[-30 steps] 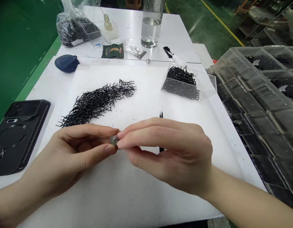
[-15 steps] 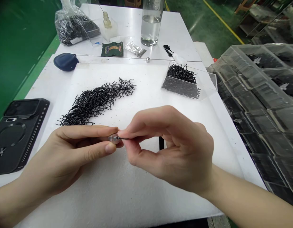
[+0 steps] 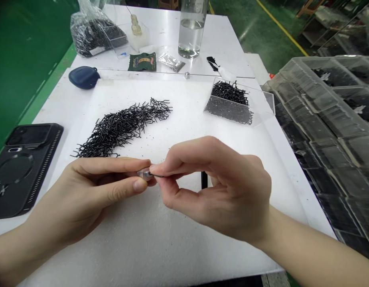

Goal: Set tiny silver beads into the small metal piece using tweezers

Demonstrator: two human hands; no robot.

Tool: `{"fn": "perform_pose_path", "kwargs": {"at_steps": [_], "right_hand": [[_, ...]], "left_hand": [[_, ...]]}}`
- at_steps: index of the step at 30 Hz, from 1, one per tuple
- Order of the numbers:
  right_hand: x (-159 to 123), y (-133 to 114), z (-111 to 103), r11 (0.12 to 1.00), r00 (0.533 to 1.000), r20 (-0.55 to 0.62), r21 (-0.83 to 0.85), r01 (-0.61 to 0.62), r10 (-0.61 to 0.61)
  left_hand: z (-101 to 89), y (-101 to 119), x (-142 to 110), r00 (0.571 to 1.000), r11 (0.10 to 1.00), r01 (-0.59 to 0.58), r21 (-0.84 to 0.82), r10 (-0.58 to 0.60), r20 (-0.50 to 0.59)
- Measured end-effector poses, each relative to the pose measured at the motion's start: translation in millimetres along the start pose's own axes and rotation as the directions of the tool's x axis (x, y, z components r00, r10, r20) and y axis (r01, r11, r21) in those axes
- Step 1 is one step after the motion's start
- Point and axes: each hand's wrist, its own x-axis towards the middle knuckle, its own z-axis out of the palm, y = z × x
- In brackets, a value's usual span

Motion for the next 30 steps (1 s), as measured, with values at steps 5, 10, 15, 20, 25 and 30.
{"fn": "perform_pose_path", "kwargs": {"at_steps": [5, 10, 15, 20, 25, 30], "right_hand": [[5, -2, 1, 1.000, 1.000, 0.002, -0.008, -0.011, 0.011], [-15, 4, -8, 1.000, 0.997, -0.072, -0.004, 0.030, -0.030], [-22, 5, -12, 0.994, 0.991, -0.090, 0.031, 0.103, -0.100], [-21, 1, -12, 0.993, 0.991, -0.076, 0.035, 0.112, -0.109], [-16, 6, -11, 0.983, 0.983, -0.080, 0.067, 0.170, -0.165], [-13, 15, -9, 0.967, 0.971, -0.096, 0.109, 0.231, -0.221]], "left_hand": [[0.4, 1, 0, 1.000, 1.000, 0.005, -0.016, -0.005, 0.010], [0.5, 1, -1, 1.000, 1.000, -0.010, -0.010, 0.010, 0.005], [1.0, 1, -1, 1.000, 0.999, -0.009, -0.048, 0.011, 0.027], [1.1, 1, -3, 0.998, 0.996, 0.000, -0.089, 0.005, 0.058], [1.5, 0, -2, 0.997, 0.992, 0.022, -0.126, -0.013, 0.071], [1.0, 1, -1, 0.998, 0.993, 0.016, -0.117, -0.008, 0.065]]}}
